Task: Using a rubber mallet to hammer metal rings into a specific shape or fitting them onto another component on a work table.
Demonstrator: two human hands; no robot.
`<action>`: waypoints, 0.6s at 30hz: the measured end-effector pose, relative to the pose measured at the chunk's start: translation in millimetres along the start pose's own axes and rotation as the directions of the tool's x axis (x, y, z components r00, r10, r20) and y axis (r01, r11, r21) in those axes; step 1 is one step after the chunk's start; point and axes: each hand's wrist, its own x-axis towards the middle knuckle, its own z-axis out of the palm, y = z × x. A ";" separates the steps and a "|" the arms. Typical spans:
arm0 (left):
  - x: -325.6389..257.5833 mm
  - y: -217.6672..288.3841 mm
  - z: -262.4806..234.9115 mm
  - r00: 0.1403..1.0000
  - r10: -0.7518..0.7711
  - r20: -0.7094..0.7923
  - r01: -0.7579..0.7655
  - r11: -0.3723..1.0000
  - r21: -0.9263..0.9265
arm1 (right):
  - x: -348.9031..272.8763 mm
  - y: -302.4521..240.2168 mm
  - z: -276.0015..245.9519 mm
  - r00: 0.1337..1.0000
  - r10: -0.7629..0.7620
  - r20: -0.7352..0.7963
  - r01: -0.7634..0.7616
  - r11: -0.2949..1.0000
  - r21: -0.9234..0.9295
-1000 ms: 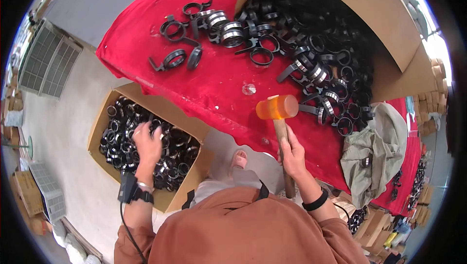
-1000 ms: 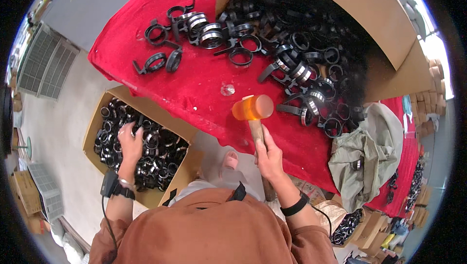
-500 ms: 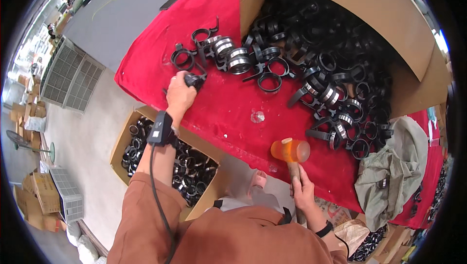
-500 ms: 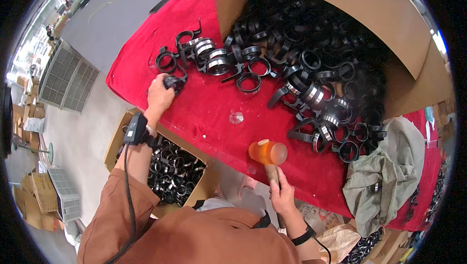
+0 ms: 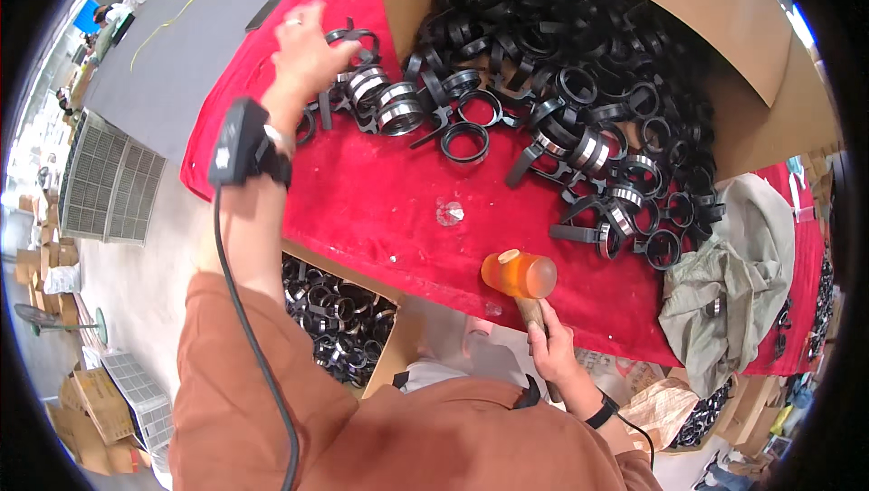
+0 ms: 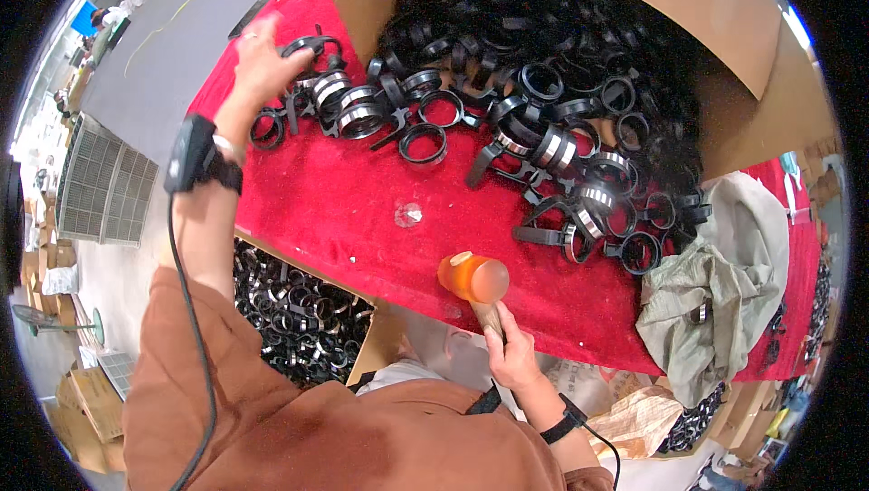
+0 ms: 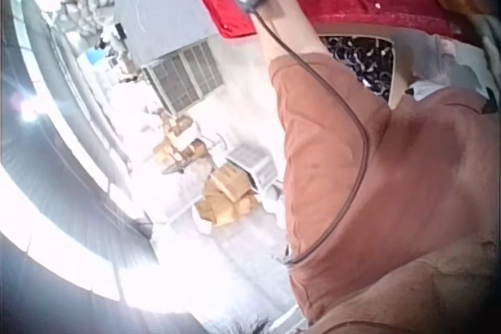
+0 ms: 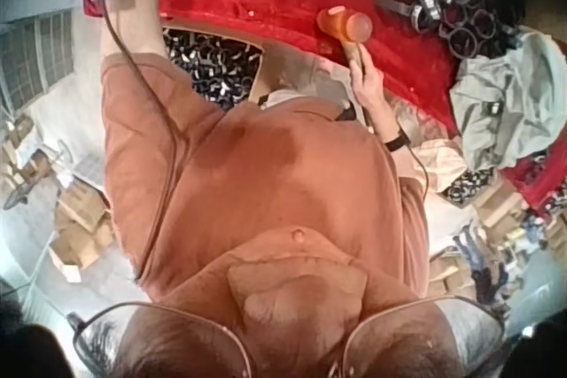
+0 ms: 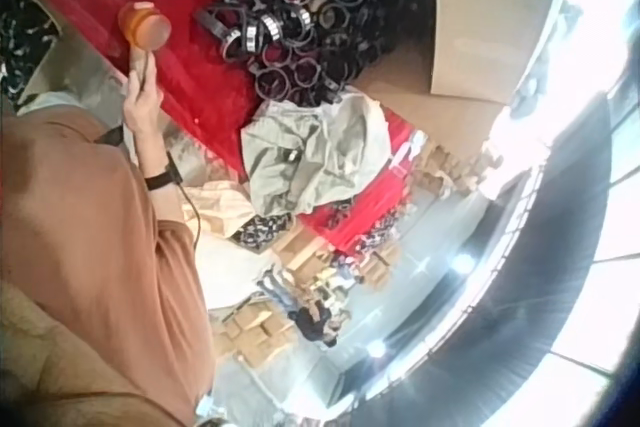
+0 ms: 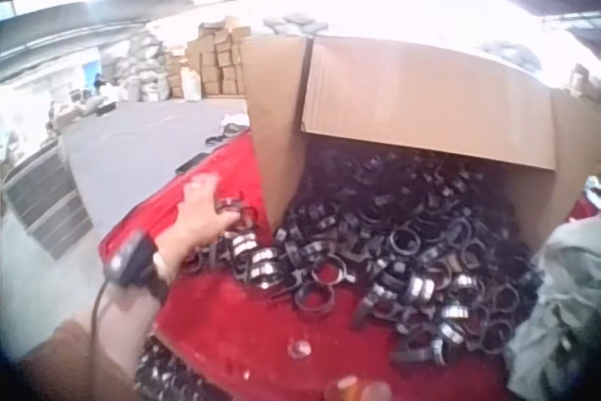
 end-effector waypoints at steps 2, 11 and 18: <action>-31.8 21.2 10.0 0.955 0.050 0.291 -0.001 0.986 -0.165 | 0.6 -2.9 -0.5 0.996 0.090 0.009 -0.090 0.996 0.001; -101.5 0.9 81.7 0.932 0.123 0.342 0.062 0.873 -0.484 | 10.0 10.7 0.3 0.999 0.023 0.030 -0.027 0.991 0.133; -90.3 -79.0 159.6 0.839 0.166 0.518 0.008 0.948 -0.318 | 9.7 17.9 -0.5 0.998 -0.037 -0.054 0.046 0.982 0.183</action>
